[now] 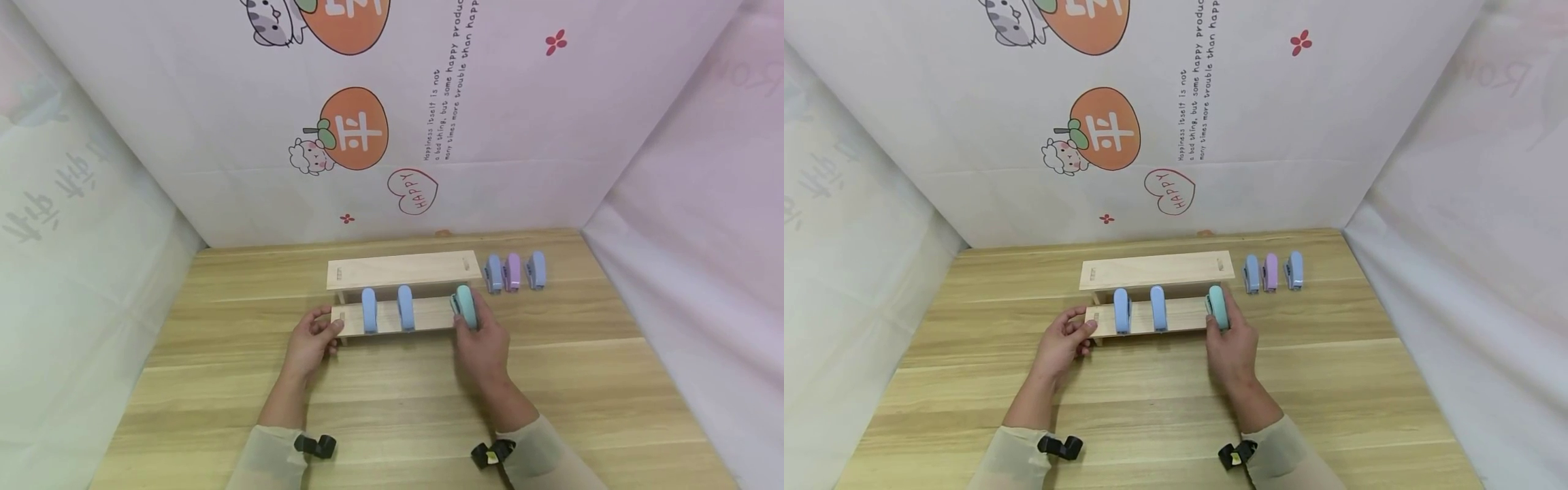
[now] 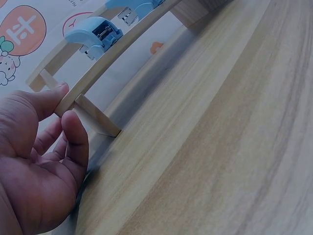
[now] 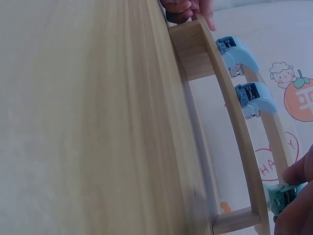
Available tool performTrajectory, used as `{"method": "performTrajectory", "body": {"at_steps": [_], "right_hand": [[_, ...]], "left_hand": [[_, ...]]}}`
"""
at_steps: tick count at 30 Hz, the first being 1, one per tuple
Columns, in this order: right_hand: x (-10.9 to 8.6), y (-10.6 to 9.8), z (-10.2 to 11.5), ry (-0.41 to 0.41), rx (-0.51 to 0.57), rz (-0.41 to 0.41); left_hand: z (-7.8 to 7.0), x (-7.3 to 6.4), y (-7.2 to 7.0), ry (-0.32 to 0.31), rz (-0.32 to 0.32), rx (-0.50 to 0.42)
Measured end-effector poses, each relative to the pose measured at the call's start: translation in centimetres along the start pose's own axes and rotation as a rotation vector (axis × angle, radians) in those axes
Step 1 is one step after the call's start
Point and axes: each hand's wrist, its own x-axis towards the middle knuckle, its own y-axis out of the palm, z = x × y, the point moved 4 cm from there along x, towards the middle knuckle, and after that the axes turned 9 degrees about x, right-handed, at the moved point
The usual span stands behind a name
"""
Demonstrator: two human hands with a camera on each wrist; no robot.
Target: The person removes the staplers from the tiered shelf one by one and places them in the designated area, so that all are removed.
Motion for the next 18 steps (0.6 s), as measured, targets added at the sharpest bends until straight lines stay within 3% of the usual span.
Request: {"method": "performTrajectory", "body": {"at_steps": [18], "right_hand": [[0.4, -1.3, -1.1, 0.011, 0.006, -0.039]], "left_hand": [[0.3, 0.0, -0.1, 0.014, 0.005, -0.005]]}}
